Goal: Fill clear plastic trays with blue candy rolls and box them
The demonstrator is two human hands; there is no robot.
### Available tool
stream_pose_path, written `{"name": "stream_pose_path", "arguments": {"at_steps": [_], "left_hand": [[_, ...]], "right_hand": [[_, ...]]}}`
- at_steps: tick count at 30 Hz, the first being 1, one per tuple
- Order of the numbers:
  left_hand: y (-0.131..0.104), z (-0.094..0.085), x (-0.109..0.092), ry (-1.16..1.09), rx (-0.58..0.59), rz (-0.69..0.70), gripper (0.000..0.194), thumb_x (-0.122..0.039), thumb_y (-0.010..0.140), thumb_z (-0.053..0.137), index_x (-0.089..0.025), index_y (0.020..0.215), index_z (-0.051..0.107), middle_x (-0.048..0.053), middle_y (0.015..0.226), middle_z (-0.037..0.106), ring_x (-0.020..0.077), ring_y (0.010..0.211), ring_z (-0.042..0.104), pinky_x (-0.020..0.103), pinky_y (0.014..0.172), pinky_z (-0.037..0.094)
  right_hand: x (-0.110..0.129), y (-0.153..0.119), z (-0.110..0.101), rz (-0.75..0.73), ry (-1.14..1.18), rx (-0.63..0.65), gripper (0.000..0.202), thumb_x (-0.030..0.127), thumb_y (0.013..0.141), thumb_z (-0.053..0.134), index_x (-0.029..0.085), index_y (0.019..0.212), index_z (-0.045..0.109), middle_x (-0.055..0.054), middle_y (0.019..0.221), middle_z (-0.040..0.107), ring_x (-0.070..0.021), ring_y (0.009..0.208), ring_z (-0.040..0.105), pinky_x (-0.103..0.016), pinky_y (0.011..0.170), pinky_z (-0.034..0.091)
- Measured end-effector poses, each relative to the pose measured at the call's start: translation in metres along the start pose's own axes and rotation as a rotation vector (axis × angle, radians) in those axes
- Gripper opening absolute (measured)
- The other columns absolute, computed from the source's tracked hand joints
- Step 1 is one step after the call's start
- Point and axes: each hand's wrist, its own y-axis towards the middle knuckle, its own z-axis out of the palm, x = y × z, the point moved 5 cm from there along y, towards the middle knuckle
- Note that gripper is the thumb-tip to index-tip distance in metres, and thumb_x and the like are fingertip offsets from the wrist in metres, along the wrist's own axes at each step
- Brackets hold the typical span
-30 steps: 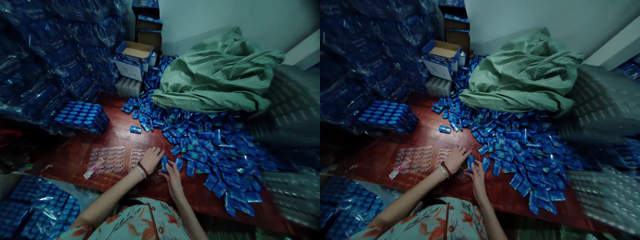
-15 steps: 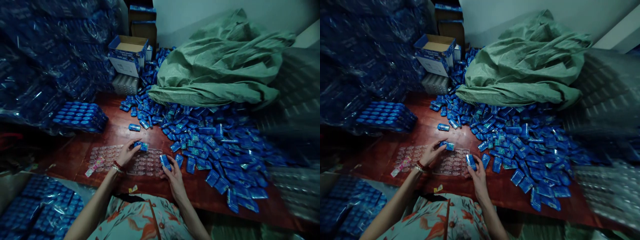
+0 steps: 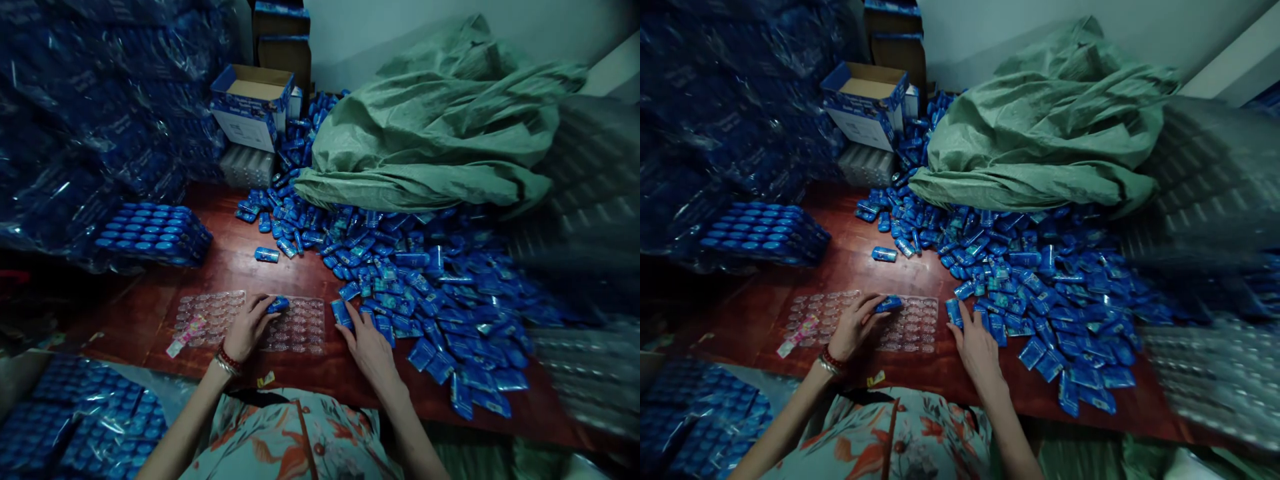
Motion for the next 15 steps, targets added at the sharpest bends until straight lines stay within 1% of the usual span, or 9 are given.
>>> {"name": "stream_pose_path", "arguments": {"at_steps": [2, 3, 4, 6, 8, 10, 11, 13, 15], "left_hand": [[-0.003, 0.002, -0.003, 0.084, -0.010, -0.001, 0.030, -0.034, 0.089, 0.046, -0.021, 0.115, 0.056, 0.009, 0.112, 0.056, 0.0204, 0.100, 0.058, 0.033, 0.089, 0.049], [-0.003, 0.004, -0.004, 0.140, 0.004, -0.015, 0.030, -0.034, 0.090, 0.045, -0.021, 0.115, 0.055, 0.009, 0.113, 0.055, 0.0207, 0.100, 0.058, 0.033, 0.087, 0.050], [-0.004, 0.008, -0.004, 0.206, 0.038, -0.039, 0.030, -0.033, 0.091, 0.044, -0.020, 0.116, 0.053, 0.009, 0.114, 0.055, 0.0206, 0.097, 0.059, 0.032, 0.084, 0.051], [-0.003, 0.016, -0.003, 0.345, 0.146, -0.101, 0.030, -0.026, 0.092, 0.040, -0.019, 0.119, 0.049, 0.009, 0.111, 0.055, 0.0185, 0.085, 0.062, 0.030, 0.073, 0.052], [-0.002, 0.021, -0.004, 0.460, 0.258, -0.140, 0.030, -0.018, 0.092, 0.035, -0.019, 0.120, 0.047, 0.008, 0.106, 0.056, 0.0157, 0.075, 0.061, 0.026, 0.065, 0.050], [0.001, 0.024, -0.008, 0.542, 0.343, -0.132, 0.031, -0.012, 0.091, 0.033, -0.018, 0.118, 0.047, 0.007, 0.101, 0.056, 0.0149, 0.073, 0.060, 0.024, 0.063, 0.048], [0.003, 0.025, -0.010, 0.577, 0.369, -0.124, 0.031, -0.010, 0.090, 0.033, -0.018, 0.117, 0.046, 0.007, 0.101, 0.055, 0.0152, 0.074, 0.060, 0.024, 0.062, 0.048], [0.008, 0.024, -0.013, 0.636, 0.404, -0.111, 0.032, -0.009, 0.090, 0.032, -0.017, 0.117, 0.046, 0.008, 0.103, 0.054, 0.0162, 0.074, 0.059, 0.025, 0.061, 0.047], [0.014, 0.023, -0.017, 0.676, 0.413, -0.082, 0.030, -0.009, 0.089, 0.032, -0.016, 0.115, 0.047, 0.010, 0.103, 0.054, 0.0184, 0.077, 0.058, 0.028, 0.064, 0.047]], "right_hand": [[-0.005, -0.006, -0.008, 0.017, -0.012, -0.065, 0.045, 0.045, 0.090, 0.039, 0.026, 0.130, 0.047, -0.012, 0.108, 0.060, -0.0231, 0.076, 0.064, -0.031, 0.058, 0.047], [-0.009, -0.009, -0.011, 0.035, -0.015, -0.091, 0.043, 0.044, 0.091, 0.038, 0.025, 0.128, 0.049, -0.011, 0.108, 0.061, -0.0230, 0.078, 0.064, -0.030, 0.059, 0.048], [-0.014, -0.012, -0.013, 0.053, -0.020, -0.106, 0.041, 0.042, 0.091, 0.037, 0.024, 0.126, 0.051, -0.011, 0.108, 0.061, -0.0225, 0.079, 0.064, -0.030, 0.059, 0.048], [-0.021, -0.017, -0.016, 0.064, -0.029, -0.118, 0.039, 0.039, 0.092, 0.036, 0.022, 0.122, 0.055, -0.010, 0.106, 0.063, -0.0212, 0.080, 0.064, -0.029, 0.061, 0.049], [-0.019, -0.021, -0.018, 0.034, -0.006, -0.141, 0.037, 0.035, 0.093, 0.035, 0.021, 0.120, 0.057, -0.010, 0.105, 0.063, -0.0197, 0.082, 0.064, -0.028, 0.065, 0.049], [-0.003, -0.024, -0.016, -0.069, 0.035, -0.141, 0.036, 0.032, 0.094, 0.035, 0.021, 0.120, 0.056, -0.009, 0.106, 0.063, -0.0186, 0.089, 0.062, -0.028, 0.073, 0.049], [0.010, -0.024, -0.012, -0.157, 0.048, -0.107, 0.035, 0.030, 0.093, 0.037, 0.022, 0.122, 0.055, -0.009, 0.110, 0.062, -0.0188, 0.096, 0.060, -0.029, 0.079, 0.048], [0.039, -0.026, 0.001, -0.362, 0.039, 0.007, 0.038, 0.031, 0.090, 0.045, 0.027, 0.128, 0.049, -0.007, 0.124, 0.055, -0.0213, 0.113, 0.050, -0.034, 0.091, 0.043], [0.062, -0.029, 0.016, -0.504, 0.000, 0.111, 0.048, 0.035, 0.086, 0.053, 0.030, 0.133, 0.043, -0.005, 0.136, 0.046, -0.0255, 0.126, 0.037, -0.042, 0.098, 0.037]]}}
